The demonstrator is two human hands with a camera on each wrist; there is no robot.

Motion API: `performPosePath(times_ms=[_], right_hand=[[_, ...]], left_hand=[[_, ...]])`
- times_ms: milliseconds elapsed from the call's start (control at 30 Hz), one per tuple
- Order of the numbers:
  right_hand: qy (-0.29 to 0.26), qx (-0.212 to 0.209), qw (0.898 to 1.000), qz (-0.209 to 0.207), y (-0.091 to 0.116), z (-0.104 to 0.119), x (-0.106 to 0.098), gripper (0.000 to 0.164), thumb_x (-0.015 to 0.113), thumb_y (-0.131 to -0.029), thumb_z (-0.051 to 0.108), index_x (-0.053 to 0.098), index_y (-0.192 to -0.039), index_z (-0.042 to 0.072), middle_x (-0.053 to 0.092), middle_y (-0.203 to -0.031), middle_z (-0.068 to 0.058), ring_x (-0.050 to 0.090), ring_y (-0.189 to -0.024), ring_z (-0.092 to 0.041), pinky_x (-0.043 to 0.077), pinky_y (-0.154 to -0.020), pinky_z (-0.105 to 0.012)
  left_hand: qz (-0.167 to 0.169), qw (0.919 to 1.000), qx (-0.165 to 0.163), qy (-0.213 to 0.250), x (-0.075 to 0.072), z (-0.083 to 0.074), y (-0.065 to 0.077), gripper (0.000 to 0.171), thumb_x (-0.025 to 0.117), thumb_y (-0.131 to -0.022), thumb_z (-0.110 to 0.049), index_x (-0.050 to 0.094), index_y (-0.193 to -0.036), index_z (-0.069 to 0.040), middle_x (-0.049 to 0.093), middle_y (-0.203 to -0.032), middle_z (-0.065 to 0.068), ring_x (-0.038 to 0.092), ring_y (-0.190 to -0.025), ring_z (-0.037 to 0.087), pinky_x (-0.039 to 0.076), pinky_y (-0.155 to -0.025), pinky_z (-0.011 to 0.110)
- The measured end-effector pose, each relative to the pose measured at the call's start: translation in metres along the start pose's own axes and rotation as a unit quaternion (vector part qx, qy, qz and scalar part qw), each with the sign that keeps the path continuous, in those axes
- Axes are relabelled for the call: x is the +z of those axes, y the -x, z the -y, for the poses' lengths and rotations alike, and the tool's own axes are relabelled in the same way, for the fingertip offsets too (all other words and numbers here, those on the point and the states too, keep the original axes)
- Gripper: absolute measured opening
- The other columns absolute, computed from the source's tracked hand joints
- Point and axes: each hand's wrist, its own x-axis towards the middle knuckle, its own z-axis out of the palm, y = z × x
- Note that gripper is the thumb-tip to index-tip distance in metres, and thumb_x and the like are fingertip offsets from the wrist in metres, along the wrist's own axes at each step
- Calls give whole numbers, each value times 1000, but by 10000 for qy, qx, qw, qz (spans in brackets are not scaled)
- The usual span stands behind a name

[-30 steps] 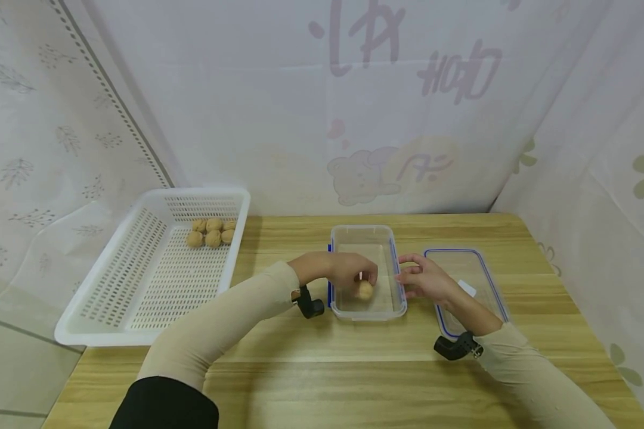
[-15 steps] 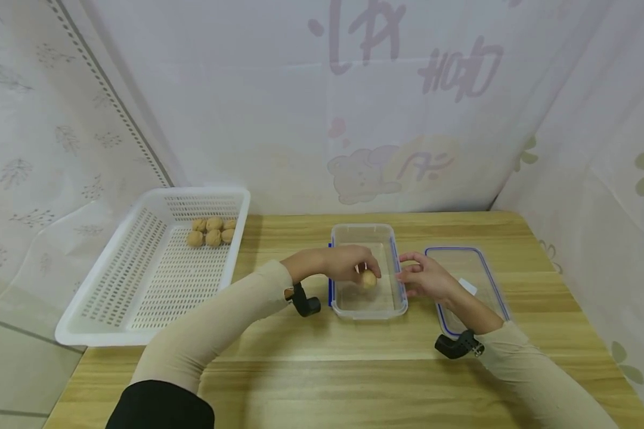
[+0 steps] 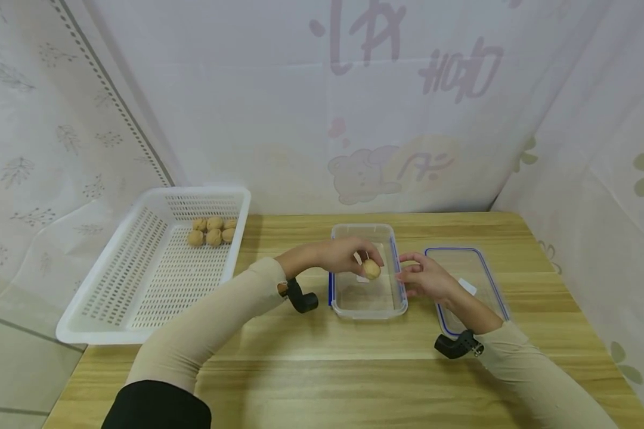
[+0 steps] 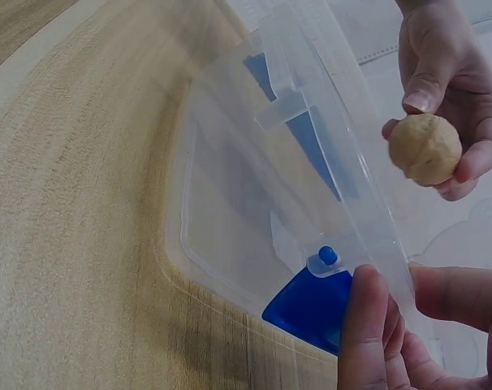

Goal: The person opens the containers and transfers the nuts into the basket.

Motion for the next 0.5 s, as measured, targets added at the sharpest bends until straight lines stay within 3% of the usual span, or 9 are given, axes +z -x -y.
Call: performPosePath(times_ms=[167, 500], right_hand=[[-12, 5, 10000, -11, -1, 0, 0, 53, 61, -101, 4, 33, -145, -4, 62, -101, -8, 63, -86, -15, 60, -71, -30], [15, 9, 10000, -15, -1, -1, 0, 54, 62, -101, 5, 33, -146, -4, 63, -105, -11, 63, -88, -16, 60, -72, -30]], left_hand=[[-175, 9995, -99, 226, -4, -1, 4, 32, 71, -92, 6, 67, -123, -2, 62, -128, 10, 60, -113, 22, 55, -90, 23], [-529, 9969, 39, 582, -16, 1, 16, 33, 71, -91, 6, 66, -123, -1, 61, -131, 13, 62, -112, 21, 55, -94, 27]])
